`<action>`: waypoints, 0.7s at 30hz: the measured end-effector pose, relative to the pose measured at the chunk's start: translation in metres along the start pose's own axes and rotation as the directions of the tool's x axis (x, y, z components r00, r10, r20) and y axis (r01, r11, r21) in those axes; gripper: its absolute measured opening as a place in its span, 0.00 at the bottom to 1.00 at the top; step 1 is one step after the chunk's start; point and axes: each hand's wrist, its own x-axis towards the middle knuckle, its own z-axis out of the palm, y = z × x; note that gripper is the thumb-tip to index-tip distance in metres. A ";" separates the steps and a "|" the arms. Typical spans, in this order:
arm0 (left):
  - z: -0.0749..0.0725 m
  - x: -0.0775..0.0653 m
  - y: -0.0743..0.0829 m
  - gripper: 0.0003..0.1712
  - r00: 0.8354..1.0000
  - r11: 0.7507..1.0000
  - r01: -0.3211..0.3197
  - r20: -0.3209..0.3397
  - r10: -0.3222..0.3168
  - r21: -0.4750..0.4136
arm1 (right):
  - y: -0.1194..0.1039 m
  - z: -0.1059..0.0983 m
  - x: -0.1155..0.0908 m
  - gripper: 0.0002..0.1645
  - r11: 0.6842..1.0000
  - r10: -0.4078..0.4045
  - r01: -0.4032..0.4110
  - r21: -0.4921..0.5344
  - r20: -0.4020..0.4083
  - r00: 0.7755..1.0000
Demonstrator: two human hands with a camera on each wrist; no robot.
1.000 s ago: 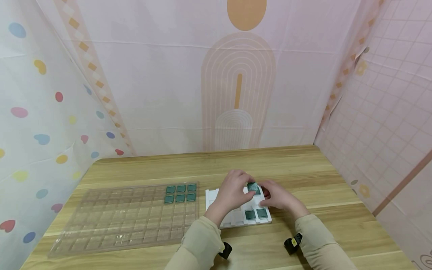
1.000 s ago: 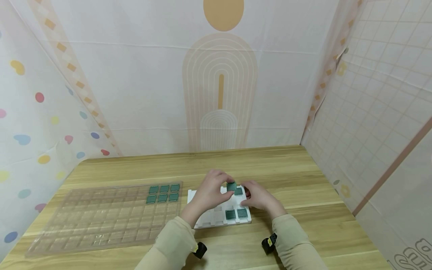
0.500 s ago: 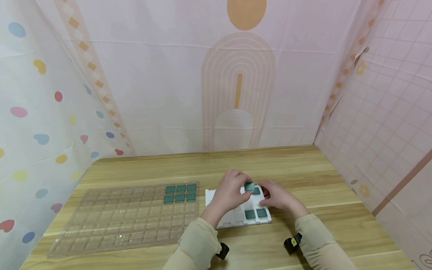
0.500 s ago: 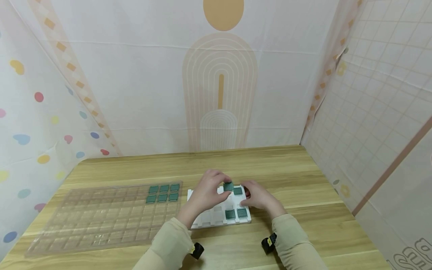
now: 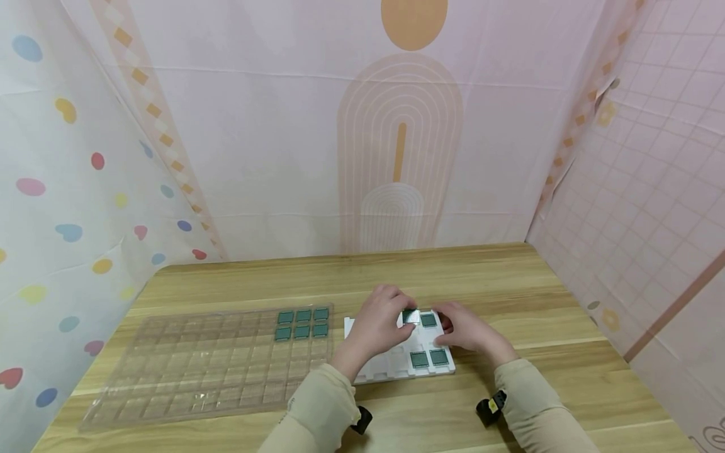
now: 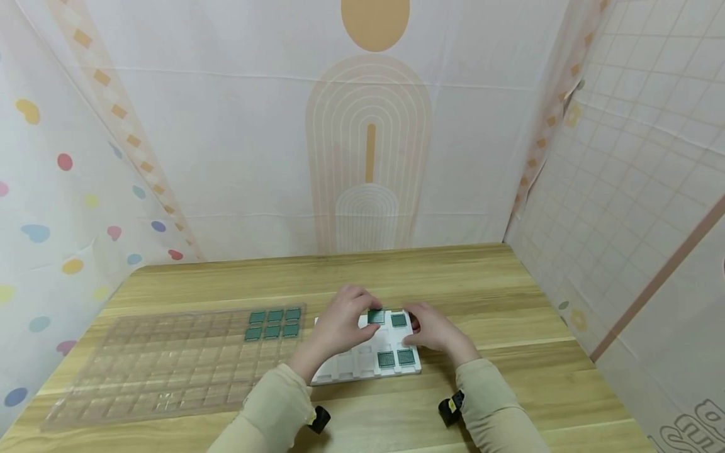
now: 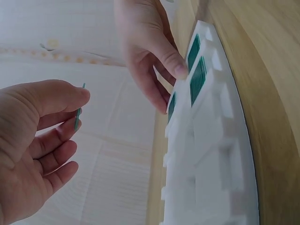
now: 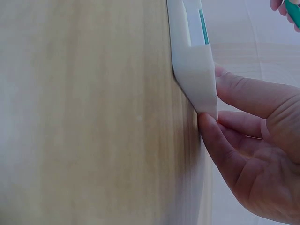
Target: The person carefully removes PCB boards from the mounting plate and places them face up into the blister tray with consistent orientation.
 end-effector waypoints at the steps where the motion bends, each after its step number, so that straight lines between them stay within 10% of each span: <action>1: -0.001 -0.001 -0.001 0.14 1.000 1.000 -0.001 0.003 0.001 0.005 | 0.000 0.000 0.000 0.38 1.000 0.001 -0.001 0.003 0.000 1.000; 21: -0.012 -0.014 -0.016 0.14 0.998 0.996 -0.056 0.032 0.054 0.068 | 0.001 0.001 0.000 0.41 0.999 0.034 -0.034 -0.027 -0.004 0.999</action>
